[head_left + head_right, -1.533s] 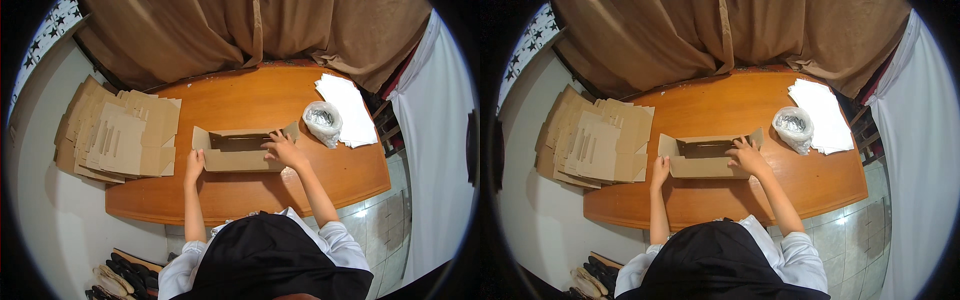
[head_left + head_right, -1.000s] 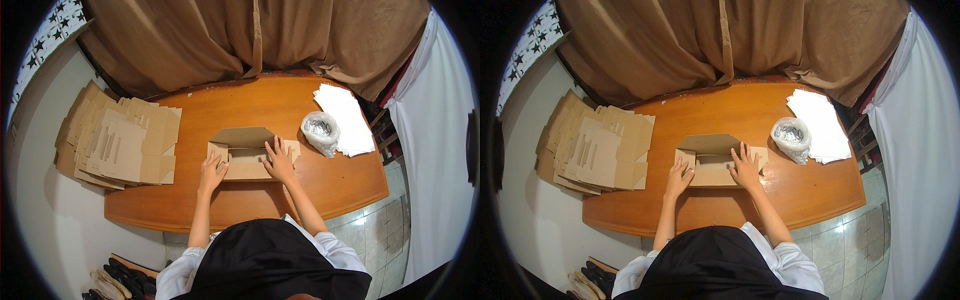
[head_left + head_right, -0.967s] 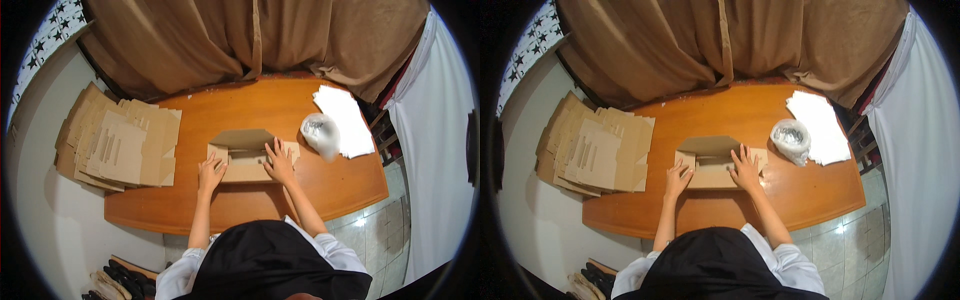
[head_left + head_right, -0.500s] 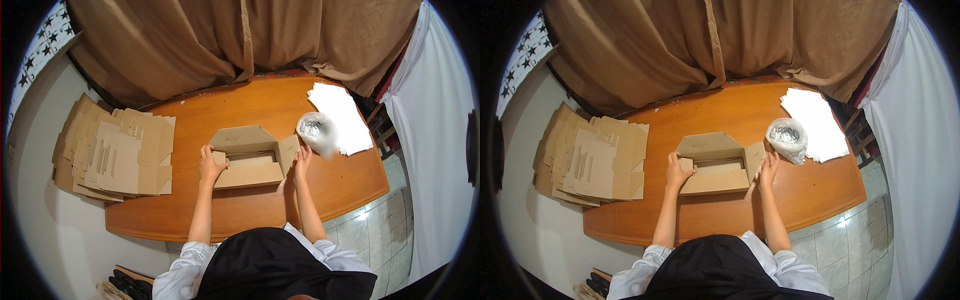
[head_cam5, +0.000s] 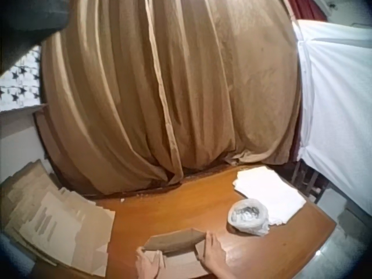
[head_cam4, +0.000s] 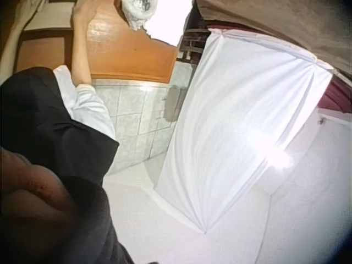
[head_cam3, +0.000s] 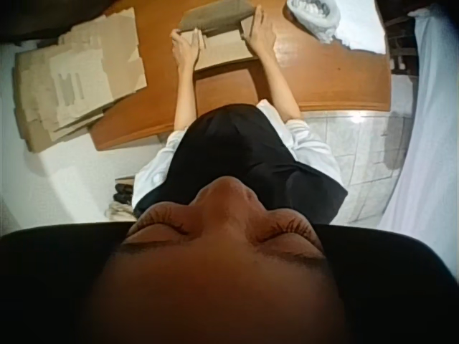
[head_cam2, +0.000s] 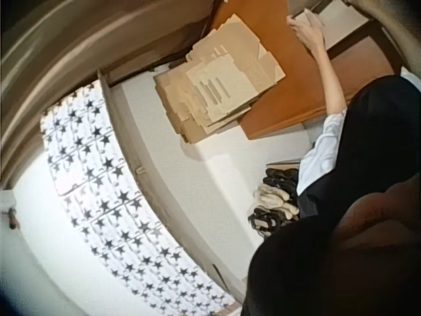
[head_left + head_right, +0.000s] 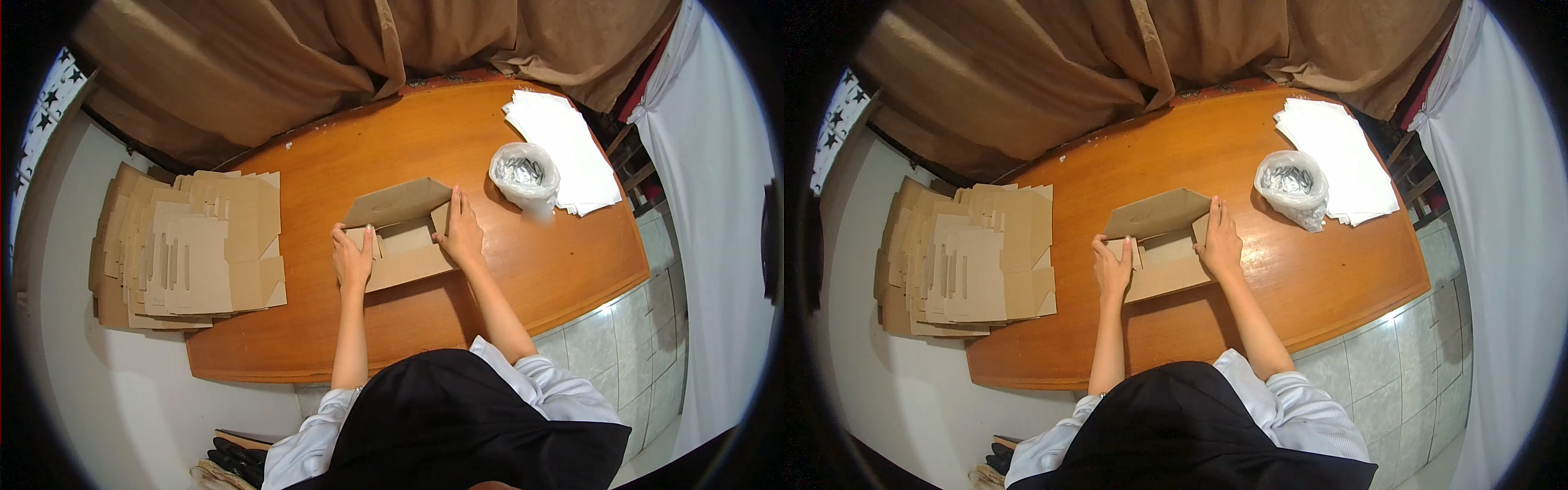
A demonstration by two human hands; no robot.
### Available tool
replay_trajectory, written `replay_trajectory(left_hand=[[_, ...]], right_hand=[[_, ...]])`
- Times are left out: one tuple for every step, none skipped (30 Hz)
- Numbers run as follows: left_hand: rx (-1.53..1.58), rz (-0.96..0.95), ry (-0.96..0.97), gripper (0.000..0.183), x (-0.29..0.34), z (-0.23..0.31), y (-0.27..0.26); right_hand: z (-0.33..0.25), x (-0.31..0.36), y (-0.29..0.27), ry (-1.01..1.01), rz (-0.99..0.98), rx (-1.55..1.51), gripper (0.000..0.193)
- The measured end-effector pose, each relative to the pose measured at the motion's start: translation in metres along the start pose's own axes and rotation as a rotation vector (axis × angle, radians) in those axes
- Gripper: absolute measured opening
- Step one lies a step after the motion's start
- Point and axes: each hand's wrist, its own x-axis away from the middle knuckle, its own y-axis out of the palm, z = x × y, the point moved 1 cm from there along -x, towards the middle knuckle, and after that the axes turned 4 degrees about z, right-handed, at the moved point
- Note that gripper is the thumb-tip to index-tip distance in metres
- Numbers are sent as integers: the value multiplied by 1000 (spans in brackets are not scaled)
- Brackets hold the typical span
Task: The person folds flat cardboard sheets into shoe boxes by hand, then stacks the assembled shoe boxes on a shelf.
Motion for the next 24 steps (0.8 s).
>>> replay_trajectory(left_hand=[[47,37,-41,57,-2,5,-1],[46,29,-41,57,-1,9,-2],[95,34,-47,55,1,14,-3],[144,43,-54,54,1,20,-6],[144,40,-53,54,1,19,-6],[189,5,-34,50,0,18,-5],[234,-26,-14,48,-3,15,-4],[231,-17,-16,48,-5,1,-2],[295,26,18,43,-7,-16,0],[366,58,56,39,-9,-19,2],[371,58,59,39,-11,-22,3],[430,28,16,34,-12,-25,5],[487,-7,-29,30,-12,-23,4],[360,-19,8,35,-11,-19,3],[363,-21,13,35,-9,-14,4],[323,-30,51,45,-8,-11,4],[283,-39,89,56,-7,-9,3],[285,-36,97,56,-7,-8,1],[285,-69,72,63,-8,-9,1],[285,-101,47,70,-9,-11,1],[289,-94,56,70,-8,-13,-2],[283,-115,53,72,-7,-13,-3],[276,-135,50,74,-6,-12,-3],[284,-126,58,74,-5,-12,-5]], right_hand=[[4,-1,0,9,-3,2,101],[9,-2,-1,-7,26,-53,94],[14,-4,-2,-24,56,-107,88],[20,-7,0,-22,54,-107,88],[28,-10,2,9,68,-224,74],[34,-12,5,40,83,-340,61],[36,-13,8,40,85,-340,61],[33,-14,10,76,82,-427,51],[31,-15,12,111,79,-513,43],[32,-16,14,158,47,-544,42],[32,-16,17,158,52,-542,42],[32,-16,18,128,95,-497,41],[30,-14,17,103,137,-452,40],[32,-13,15,127,78,-470,38],[33,-13,12,129,84,-470,38],[32,-14,9,94,70,-423,43],[30,-14,6,60,57,-376,49],[28,-13,4,58,65,-378,49],[28,-13,5,68,38,-333,55],[27,-13,5,76,11,-287,62],[26,-12,6,70,22,-288,62],[26,-12,7,50,12,-278,64],[26,-12,6,29,1,-267,66],[27,-12,6,56,-23,-301,63]])
